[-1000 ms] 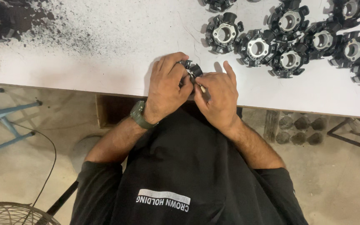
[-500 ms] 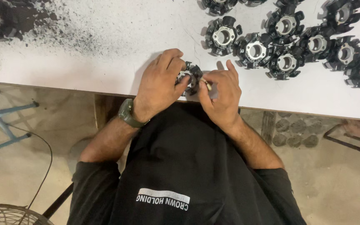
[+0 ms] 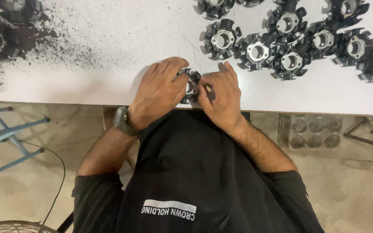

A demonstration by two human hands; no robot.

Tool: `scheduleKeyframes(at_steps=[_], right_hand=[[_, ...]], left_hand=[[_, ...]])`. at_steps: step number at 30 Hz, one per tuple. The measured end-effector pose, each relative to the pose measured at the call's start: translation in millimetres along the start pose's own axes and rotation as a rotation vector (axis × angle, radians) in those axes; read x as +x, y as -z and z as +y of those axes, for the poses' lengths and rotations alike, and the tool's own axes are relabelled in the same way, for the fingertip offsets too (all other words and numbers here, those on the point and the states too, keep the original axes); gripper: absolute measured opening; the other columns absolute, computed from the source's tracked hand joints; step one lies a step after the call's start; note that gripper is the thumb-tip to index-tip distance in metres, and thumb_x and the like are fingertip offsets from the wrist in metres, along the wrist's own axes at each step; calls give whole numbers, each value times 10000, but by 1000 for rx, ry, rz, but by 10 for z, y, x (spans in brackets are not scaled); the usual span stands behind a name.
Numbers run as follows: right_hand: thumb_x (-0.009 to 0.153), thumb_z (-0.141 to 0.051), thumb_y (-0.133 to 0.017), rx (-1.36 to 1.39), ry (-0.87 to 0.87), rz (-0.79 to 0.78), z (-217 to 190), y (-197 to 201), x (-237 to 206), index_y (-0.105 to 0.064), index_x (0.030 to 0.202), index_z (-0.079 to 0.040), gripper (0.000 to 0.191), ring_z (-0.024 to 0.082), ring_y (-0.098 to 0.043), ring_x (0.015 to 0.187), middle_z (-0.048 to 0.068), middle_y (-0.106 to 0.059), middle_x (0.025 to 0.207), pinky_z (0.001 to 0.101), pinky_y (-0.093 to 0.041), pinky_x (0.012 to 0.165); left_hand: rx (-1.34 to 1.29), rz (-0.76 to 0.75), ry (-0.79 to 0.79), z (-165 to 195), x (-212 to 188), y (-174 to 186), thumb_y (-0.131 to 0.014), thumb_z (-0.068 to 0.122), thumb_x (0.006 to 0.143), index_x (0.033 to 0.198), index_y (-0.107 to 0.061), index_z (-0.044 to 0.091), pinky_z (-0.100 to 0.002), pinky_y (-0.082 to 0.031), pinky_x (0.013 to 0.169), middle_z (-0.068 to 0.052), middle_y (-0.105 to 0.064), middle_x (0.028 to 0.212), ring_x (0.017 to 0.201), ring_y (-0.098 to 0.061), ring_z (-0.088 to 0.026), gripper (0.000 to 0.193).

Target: The person sits at a white workbench assembling black plastic rotor-like parts. They pick up a part, insert a small brass pin or bushing into its center by hand, press it into place, and set the finished part aside, repeating this with one part at a time.

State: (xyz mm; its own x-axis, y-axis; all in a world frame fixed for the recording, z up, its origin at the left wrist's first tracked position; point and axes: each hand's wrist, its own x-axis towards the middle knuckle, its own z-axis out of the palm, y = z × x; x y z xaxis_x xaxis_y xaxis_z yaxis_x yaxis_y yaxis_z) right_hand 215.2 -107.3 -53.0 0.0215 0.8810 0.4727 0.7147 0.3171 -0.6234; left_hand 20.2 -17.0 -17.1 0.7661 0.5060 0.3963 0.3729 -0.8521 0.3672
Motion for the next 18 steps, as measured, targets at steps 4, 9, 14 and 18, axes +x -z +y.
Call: scheduleKeyframes(at_steps=[4,9,14,18], right_hand=[[904,17,-768,-18,-14,-41,-4,6,0,-611,1083,-48,247,286,-643,1008,71,-674,1024,574,-342,1236],[876,37,-774,0,69,17,-36,9,-62,-613,1095,-47,284,290,-652,1093,95,-673,1062,599,-307,1235],[855,37,-799,21,94,-22,-22,-30,-115,-631,1076,-55,292,298,-649,1109,87,-651,1014,587,-370,1213],[859,43,-804,-4,91,-17,-14,-62,-117,-642,1080,-51,289,293,-643,1100,89,-659,1029,576,-400,1193]], left_hand=[[-110,-38,68,69,2,-12,-690,100,924,1077,-671,39,-450,-528,904,-113,-618,1287,1106,-645,-332,167],[-278,13,263,86,-28,-47,-681,67,958,1069,-662,24,-439,-556,833,-109,-672,1197,999,-675,-343,121],[-328,46,295,94,-84,-69,-689,43,952,1047,-650,18,-429,-562,799,-117,-687,1160,969,-690,-339,106],[-360,48,310,102,-109,-78,-695,33,930,1025,-634,10,-434,-556,767,-127,-682,1165,939,-686,-345,115]])
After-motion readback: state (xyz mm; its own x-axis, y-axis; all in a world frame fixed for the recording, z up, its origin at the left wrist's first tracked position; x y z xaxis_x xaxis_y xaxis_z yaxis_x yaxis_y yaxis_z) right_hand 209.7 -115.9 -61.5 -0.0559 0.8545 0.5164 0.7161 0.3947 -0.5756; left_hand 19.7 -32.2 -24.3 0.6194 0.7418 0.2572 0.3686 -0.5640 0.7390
